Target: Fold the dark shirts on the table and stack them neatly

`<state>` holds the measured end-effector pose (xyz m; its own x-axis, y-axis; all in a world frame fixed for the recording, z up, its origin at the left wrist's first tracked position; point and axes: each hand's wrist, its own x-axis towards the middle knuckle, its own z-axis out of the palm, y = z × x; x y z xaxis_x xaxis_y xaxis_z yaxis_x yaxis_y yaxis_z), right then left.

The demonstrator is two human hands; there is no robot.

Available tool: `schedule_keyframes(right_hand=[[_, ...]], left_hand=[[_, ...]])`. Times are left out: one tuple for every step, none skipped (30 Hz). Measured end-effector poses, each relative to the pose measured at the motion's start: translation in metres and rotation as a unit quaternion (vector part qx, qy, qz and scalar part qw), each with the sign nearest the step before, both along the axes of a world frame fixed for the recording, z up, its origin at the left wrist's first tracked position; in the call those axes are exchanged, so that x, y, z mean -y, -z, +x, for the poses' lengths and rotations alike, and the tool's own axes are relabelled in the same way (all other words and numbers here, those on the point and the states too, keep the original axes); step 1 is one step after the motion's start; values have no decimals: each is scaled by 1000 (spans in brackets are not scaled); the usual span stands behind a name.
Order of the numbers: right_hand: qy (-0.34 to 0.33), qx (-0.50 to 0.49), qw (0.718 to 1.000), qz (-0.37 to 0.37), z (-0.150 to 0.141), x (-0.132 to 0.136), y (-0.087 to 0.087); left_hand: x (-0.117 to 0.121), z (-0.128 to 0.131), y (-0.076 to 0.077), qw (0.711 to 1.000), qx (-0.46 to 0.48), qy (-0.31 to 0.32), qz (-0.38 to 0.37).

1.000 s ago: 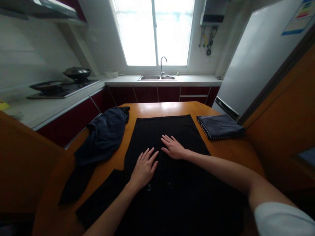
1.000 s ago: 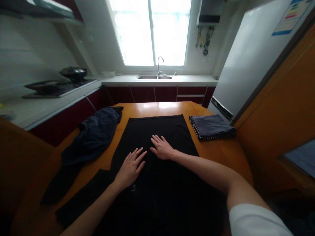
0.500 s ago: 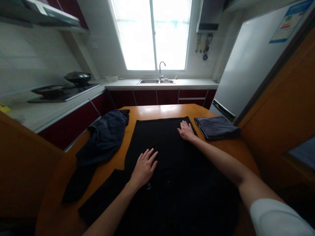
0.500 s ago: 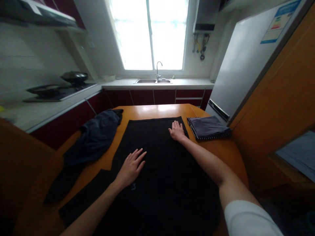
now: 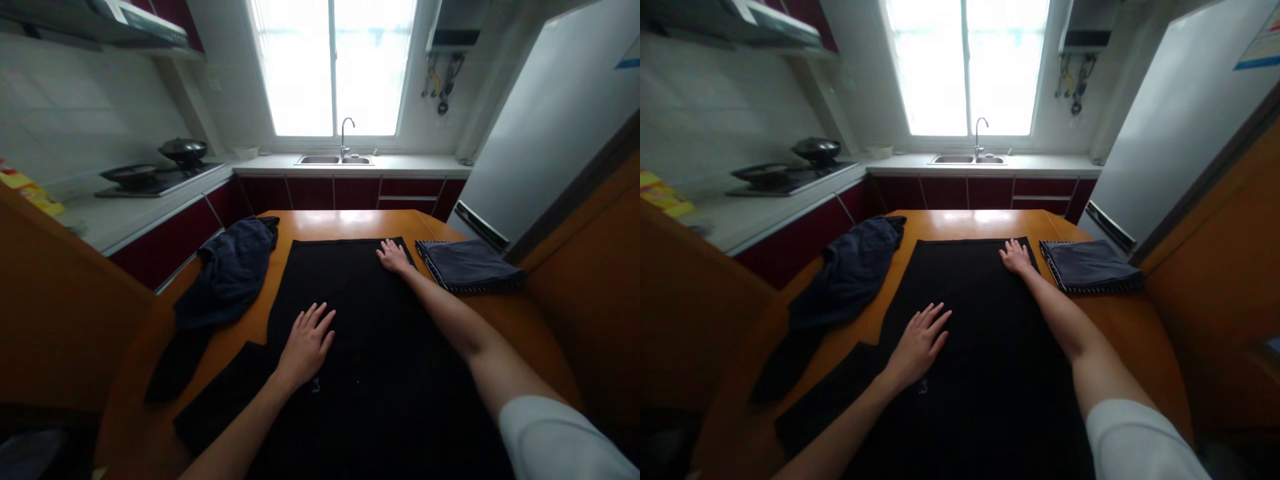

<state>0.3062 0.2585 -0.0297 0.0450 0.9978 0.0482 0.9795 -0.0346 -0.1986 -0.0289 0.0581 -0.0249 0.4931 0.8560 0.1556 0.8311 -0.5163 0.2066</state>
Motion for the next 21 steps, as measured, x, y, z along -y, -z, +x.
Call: schedule_keyframes(right_hand=[[16,3,1000,10,8,-5,0],[28,6,999,22,15,-9,-1],[36,9,999,35,19,-12,-1],[42,12,998,48,22,-14,-2],[48,15,997,59,22,-16,-3],[53,17,996,68,21,-17,-4],[56,19,995,75,17,-17,-6],[57,20,995,80,10,-17,-7],[53,21,995,82,1,-15,-9],[44,20,995,84,-11,-12,-10],[29,20,996,83,-25,-6,-11],[3,18,997,80,-42,2,-11],[-28,15,997,76,-60,13,-10],[-73,10,995,67,-79,28,-8],[-140,-5,988,60,-97,44,-5],[-202,-21,977,60,-114,62,-2],[-252,-37,965,56,-128,80,2],[-296,-50,953,52,-139,96,6],[-329,-58,941,50,-145,109,9],[-346,-63,935,47,-147,117,11],[-351,-63,933,43,-145,121,12]], left_hand=[[1,0,0,1000,2,-2,-2],[1,0,-1,1000,4,-3,-3],[2,0,-1,1000,6,-4,-5],[2,0,-1,1000,8,-4,-6],[2,0,-1,1000,10,-3,-7],[3,0,-1,1000,11,-3,-8],[3,0,-1,1000,11,-2,-9],[3,0,-1,1000,11,-1,-9],[3,0,-1,1000,11,0,-8],[3,0,-1,1000,11,0,-7],[3,0,-1,1000,11,1,-6],[3,1,0,1000,11,1,-4],[4,1,0,1000,11,1,-2],[4,2,1,1000,11,-2,0],[3,3,2,1000,10,-9,2],[3,3,3,1000,8,-18,5],[3,4,4,1000,5,-30,7],[2,5,5,999,0,-43,10],[2,5,6,998,-6,-56,11],[1,5,6,998,-12,-67,12],[1,5,7,997,-16,-76,14]])
